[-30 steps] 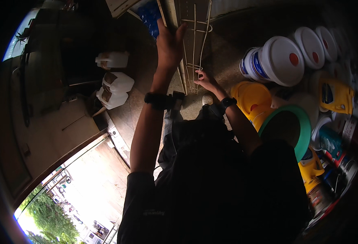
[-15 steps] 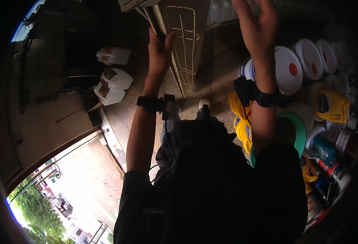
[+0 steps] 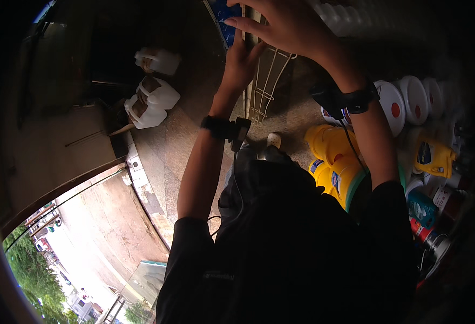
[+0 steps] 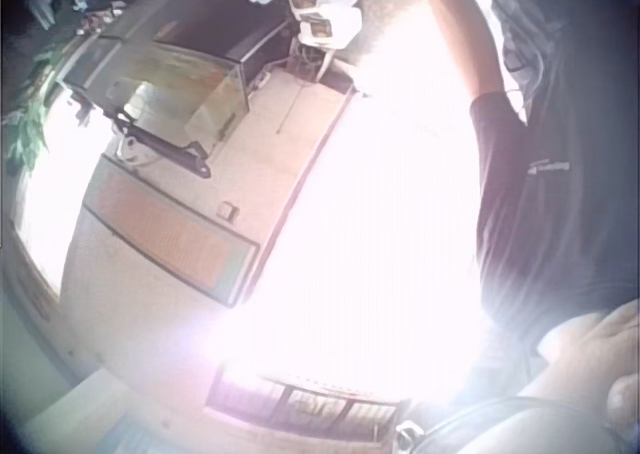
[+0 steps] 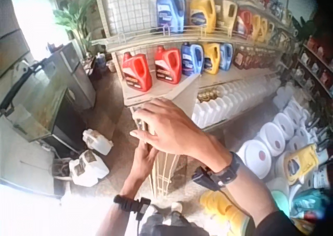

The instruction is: The person wipes a shelf board with a cloth and then attaches a wire divider to the board.

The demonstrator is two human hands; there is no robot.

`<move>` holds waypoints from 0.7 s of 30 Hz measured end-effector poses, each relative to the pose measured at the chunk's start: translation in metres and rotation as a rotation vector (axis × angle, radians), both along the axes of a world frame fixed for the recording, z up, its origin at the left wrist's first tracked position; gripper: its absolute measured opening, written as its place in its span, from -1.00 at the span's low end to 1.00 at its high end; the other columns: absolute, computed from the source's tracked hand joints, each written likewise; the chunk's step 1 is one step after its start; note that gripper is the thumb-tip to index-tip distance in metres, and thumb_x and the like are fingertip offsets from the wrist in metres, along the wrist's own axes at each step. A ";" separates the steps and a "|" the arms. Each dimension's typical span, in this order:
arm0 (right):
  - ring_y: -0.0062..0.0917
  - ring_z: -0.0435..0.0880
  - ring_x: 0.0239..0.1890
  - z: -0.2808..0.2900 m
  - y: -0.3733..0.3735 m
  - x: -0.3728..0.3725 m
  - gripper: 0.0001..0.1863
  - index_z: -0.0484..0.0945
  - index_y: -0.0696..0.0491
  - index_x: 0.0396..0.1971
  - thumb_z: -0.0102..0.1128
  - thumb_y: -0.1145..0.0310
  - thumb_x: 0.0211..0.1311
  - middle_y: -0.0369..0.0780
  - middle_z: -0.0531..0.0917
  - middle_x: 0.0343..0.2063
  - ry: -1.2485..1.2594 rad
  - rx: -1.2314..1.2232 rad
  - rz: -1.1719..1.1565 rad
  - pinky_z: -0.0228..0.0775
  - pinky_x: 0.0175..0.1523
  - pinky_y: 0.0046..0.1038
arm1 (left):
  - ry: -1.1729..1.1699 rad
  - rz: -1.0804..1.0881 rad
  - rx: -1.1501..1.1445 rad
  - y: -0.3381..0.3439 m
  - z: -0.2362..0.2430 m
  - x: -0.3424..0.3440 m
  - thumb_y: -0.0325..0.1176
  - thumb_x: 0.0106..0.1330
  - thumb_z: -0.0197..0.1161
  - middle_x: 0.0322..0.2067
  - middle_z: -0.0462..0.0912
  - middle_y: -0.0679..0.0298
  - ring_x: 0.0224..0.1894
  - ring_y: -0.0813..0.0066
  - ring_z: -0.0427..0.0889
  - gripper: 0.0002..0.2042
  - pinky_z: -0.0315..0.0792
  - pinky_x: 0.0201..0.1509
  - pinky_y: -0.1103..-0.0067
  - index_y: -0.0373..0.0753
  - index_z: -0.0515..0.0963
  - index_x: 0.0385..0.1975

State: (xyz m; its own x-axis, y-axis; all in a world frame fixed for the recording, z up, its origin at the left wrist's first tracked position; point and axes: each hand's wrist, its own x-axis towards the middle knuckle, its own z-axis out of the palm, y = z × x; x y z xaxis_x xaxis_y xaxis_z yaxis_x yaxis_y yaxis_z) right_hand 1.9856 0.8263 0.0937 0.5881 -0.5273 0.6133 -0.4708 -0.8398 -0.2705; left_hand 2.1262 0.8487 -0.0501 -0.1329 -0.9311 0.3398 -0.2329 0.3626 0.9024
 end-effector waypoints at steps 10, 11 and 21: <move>-0.27 0.49 -0.21 -0.007 -0.033 0.058 -0.81 0.54 0.14 -0.31 0.09 0.33 0.20 -0.15 0.56 -0.36 0.036 0.094 0.176 0.27 -0.06 -0.33 | 0.068 0.029 -0.021 -0.001 -0.010 0.058 -0.35 0.25 0.24 -0.37 0.61 -0.01 -0.32 0.14 0.67 -0.57 0.48 -0.32 0.43 -0.31 0.22 0.03; -0.27 0.49 -0.21 -0.007 -0.031 0.064 -0.81 0.54 0.14 -0.31 0.09 0.33 0.20 -0.15 0.56 -0.36 0.042 0.103 0.180 0.27 -0.06 -0.33 | 0.071 0.020 0.000 -0.001 -0.013 0.062 -0.34 0.25 0.24 -0.37 0.61 -0.01 -0.33 0.15 0.67 -0.57 0.48 -0.33 0.43 -0.31 0.23 0.02; -0.29 0.51 -0.31 -0.003 -0.037 0.074 -0.86 0.51 0.13 -0.40 0.07 0.36 0.17 -0.17 0.55 -0.46 0.008 0.115 0.113 0.29 -0.15 -0.33 | -0.050 0.037 0.131 -0.005 -0.055 0.096 -0.22 0.30 0.19 -0.35 0.61 -0.05 -0.29 0.07 0.64 -0.49 0.46 -0.21 0.36 -0.23 0.13 0.15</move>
